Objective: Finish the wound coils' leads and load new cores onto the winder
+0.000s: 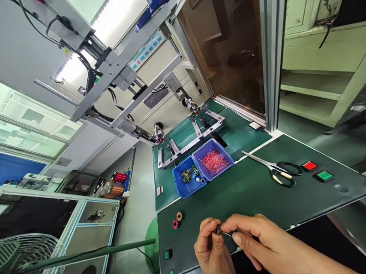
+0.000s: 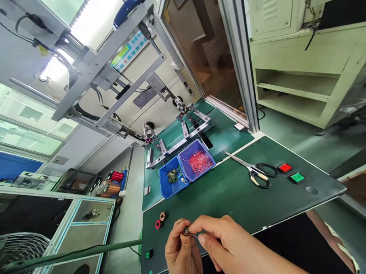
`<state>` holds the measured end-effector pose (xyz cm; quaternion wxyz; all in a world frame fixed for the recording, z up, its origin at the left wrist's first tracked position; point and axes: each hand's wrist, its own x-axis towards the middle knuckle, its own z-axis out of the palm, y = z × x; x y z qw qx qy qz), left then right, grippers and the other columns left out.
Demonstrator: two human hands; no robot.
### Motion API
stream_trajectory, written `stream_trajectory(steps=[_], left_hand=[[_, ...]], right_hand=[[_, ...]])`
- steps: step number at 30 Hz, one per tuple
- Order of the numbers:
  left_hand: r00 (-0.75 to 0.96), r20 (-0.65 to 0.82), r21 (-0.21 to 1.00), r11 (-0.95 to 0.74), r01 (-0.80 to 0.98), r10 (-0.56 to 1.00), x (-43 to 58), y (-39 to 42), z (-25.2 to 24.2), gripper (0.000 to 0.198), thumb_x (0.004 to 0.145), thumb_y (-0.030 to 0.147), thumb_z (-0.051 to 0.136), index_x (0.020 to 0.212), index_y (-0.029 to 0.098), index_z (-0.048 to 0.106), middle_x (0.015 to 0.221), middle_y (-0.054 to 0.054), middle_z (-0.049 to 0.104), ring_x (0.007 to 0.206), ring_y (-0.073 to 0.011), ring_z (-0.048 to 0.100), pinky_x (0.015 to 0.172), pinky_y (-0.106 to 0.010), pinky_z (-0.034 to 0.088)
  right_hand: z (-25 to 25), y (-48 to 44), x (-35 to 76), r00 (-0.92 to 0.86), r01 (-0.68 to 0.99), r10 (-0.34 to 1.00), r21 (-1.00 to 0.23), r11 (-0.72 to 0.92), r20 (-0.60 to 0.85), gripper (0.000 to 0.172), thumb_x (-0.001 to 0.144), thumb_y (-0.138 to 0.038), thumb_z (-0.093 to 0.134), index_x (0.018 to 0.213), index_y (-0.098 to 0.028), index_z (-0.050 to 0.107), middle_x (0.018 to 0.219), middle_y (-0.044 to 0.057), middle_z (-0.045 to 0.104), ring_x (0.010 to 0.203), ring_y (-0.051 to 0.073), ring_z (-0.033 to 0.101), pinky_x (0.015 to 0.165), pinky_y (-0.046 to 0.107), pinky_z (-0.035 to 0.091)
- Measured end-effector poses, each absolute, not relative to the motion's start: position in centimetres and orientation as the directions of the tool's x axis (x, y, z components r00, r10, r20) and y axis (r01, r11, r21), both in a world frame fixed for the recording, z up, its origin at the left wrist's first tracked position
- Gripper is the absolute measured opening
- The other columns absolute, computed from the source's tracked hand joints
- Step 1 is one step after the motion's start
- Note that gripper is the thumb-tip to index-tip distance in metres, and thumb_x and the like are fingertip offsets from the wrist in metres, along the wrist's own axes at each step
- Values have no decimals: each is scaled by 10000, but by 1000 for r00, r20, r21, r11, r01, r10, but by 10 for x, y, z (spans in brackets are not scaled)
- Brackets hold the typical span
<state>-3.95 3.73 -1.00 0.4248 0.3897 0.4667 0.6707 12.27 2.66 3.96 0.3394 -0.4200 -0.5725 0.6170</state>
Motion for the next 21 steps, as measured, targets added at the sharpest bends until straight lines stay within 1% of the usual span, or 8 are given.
stream_trajectory(steps=[3, 5, 7, 9, 12, 16, 18, 21], left_hand=[[-369, -14, 939, -115, -324, 929, -37, 36, -12, 267, 560, 371, 940, 772, 275, 809, 771, -25, 762, 706, -143, 714, 658, -195, 588], [-351, -117, 908, -43, -416, 929, -35, 35, -14, 301, 546, 379, 947, 788, 270, 807, 778, -21, 767, 692, -131, 716, 649, -177, 583], [-308, -202, 866, 23, -500, 929, -33, 34, -15, 312, 566, 380, 941, 822, 269, 803, 804, -19, 770, 686, -121, 716, 652, -173, 581], [-265, -257, 827, 69, -558, 929, -33, 32, -17, 308, 604, 364, 927, 868, 271, 798, 815, -16, 766, 694, -118, 718, 658, -174, 579], [-215, -288, 796, 108, -596, 933, -35, 30, -19, 307, 636, 354, 912, 904, 269, 788, 814, -14, 757, 707, -126, 723, 657, -184, 579], [-152, -290, 781, 142, -608, 945, -37, 28, -21, 303, 649, 386, 901, 903, 274, 780, 807, -17, 752, 701, -142, 719, 623, -202, 579], [-129, -286, 767, 146, -625, 950, -37, 28, -22, 293, 670, 391, 888, 919, 287, 775, 798, -9, 747, 698, -142, 714, 637, -220, 585], [-95, -282, 746, 156, -648, 955, -37, 28, -24, 273, 704, 386, 867, 945, 302, 769, 804, 3, 740, 668, -131, 692, 675, -251, 591]], right_hand=[[42, 28, 121, -408, 36, 905, -992, -119, -123, 356, 1004, -392, 346, 1101, -229, 647, 571, -57, 474, 588, 143, 496, 699, 292, 429], [41, 29, 119, -406, 14, 907, -994, -112, -108, 357, 1007, -401, 348, 1106, -225, 642, 574, -61, 471, 555, 130, 462, 655, 275, 425], [39, 29, 118, -388, 23, 917, -996, -89, -91, 341, 1013, -397, 357, 1126, -235, 635, 586, -54, 503, 566, 130, 473, 630, 261, 419], [35, 28, 117, -358, 60, 930, -996, -60, -77, 315, 1015, -379, 375, 1158, -255, 626, 619, -42, 559, 600, 137, 506, 645, 262, 428], [30, 26, 117, -333, 128, 941, -992, -18, -60, 306, 1002, -349, 402, 1217, -289, 610, 654, -34, 604, 643, 154, 548, 719, 292, 461], [28, 26, 117, -331, 195, 943, -981, 25, -42, 349, 991, -352, 400, 1286, -337, 586, 658, -28, 610, 721, 183, 587, 756, 320, 473], [29, 26, 117, -337, 190, 941, -981, 25, -41, 350, 999, -347, 386, 1286, -342, 587, 660, -32, 605, 713, 176, 593, 762, 321, 472], [30, 28, 116, -348, 159, 937, -987, 24, -33, 336, 1005, -330, 383, 1253, -324, 610, 641, -43, 581, 647, 151, 585, 744, 308, 470]])
